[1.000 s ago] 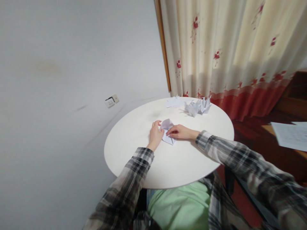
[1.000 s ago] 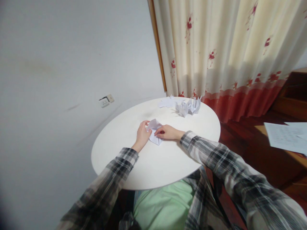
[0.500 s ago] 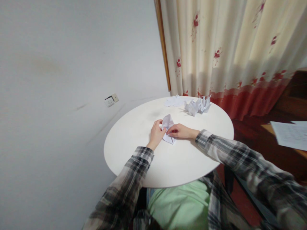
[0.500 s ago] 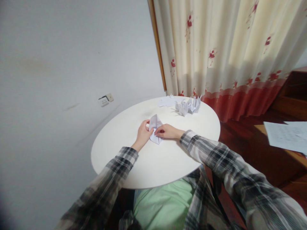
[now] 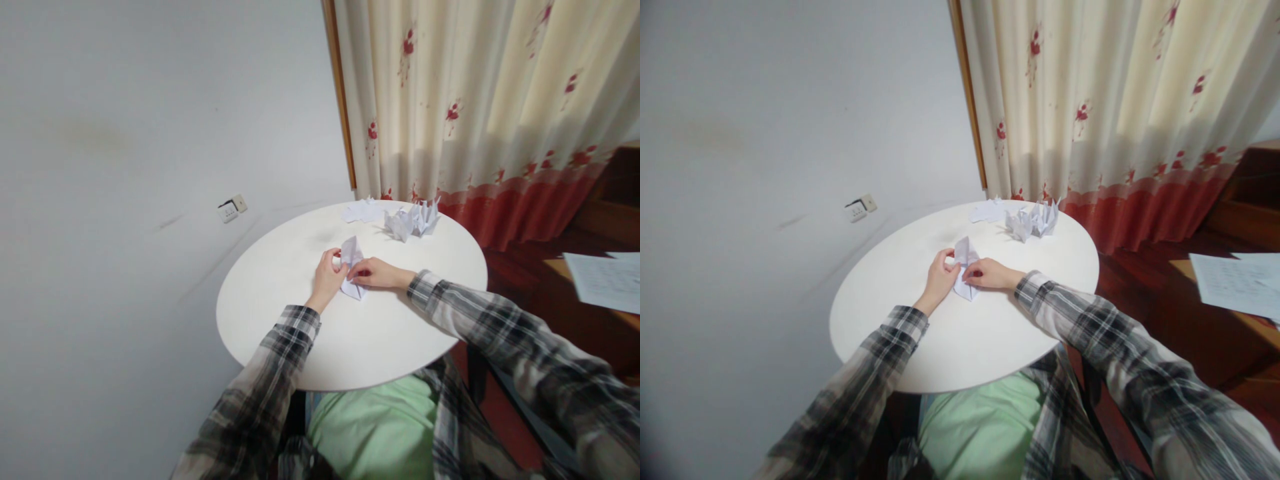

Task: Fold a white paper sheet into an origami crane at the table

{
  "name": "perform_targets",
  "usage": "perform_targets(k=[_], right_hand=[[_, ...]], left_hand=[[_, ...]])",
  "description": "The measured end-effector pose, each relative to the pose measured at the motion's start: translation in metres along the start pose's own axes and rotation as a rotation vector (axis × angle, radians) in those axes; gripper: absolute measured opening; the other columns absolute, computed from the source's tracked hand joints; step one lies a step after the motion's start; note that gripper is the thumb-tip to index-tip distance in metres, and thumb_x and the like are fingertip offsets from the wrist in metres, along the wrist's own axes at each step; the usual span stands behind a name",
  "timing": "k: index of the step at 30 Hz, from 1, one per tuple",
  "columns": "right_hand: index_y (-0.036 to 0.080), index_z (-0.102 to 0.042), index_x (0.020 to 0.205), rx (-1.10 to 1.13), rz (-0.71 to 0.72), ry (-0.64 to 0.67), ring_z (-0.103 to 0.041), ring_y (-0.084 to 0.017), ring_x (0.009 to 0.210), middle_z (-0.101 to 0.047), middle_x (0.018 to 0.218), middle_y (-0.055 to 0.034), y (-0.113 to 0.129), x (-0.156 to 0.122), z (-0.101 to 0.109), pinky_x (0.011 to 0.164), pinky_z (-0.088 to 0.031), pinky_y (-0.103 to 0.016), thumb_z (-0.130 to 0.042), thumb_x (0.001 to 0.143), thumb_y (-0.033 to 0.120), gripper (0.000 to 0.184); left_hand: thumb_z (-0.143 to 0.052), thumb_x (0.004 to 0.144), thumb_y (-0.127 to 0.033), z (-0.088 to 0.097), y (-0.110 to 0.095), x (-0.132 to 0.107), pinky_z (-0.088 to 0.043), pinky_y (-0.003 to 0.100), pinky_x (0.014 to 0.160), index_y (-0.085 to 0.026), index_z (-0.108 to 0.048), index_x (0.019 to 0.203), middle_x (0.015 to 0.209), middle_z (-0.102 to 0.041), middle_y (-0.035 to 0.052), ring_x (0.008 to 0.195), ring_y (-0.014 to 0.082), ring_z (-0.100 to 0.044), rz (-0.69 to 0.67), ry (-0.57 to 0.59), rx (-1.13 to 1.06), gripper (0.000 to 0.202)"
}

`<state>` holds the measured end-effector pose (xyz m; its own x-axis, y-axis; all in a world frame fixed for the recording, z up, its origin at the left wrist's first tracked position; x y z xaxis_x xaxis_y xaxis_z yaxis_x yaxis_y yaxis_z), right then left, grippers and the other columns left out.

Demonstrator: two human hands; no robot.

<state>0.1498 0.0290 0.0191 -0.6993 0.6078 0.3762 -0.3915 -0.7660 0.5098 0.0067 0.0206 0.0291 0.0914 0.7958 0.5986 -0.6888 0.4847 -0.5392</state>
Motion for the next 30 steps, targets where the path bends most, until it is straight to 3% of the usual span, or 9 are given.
perform_targets(k=[12,30], right_hand=[[0.016,-0.065,0.09,-0.005,0.007,-0.011,-0.057,-0.012,0.076,-0.065,0.087,-0.0036,-0.0016,0.0006,-0.0009,0.072,-0.042,-0.022,-0.052,0.075,0.024,0.022],[0.015,-0.064,0.088,-0.005,0.031,-0.011,-0.056,-0.012,0.075,-0.064,0.086,-0.0037,-0.0006,0.0013,-0.0014,0.072,-0.041,-0.022,-0.051,0.075,0.026,0.021]], left_hand=[[-0.047,0.07,-0.017,0.0012,0.0001,-0.0011,-0.04,0.022,0.06,-0.016,-0.046,0.101,0.096,-0.054,0.0035,0.054,0.0062,-0.043,-0.015,-0.009,0.038,0.031],[-0.047,0.071,-0.016,0.0018,0.0039,-0.0005,-0.041,0.024,0.068,-0.017,-0.048,0.101,0.095,-0.057,0.0032,0.064,0.0098,-0.048,0.017,-0.02,0.068,0.031]])
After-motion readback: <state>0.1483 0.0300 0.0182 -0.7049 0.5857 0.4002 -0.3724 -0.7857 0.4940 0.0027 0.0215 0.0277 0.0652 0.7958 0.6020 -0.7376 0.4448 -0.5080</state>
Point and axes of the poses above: each hand's wrist, its own x-axis towards the middle knuckle, its own z-axis out of the back of the hand, y = z × x, the point moved 3 cm from there along x, towards the middle knuckle
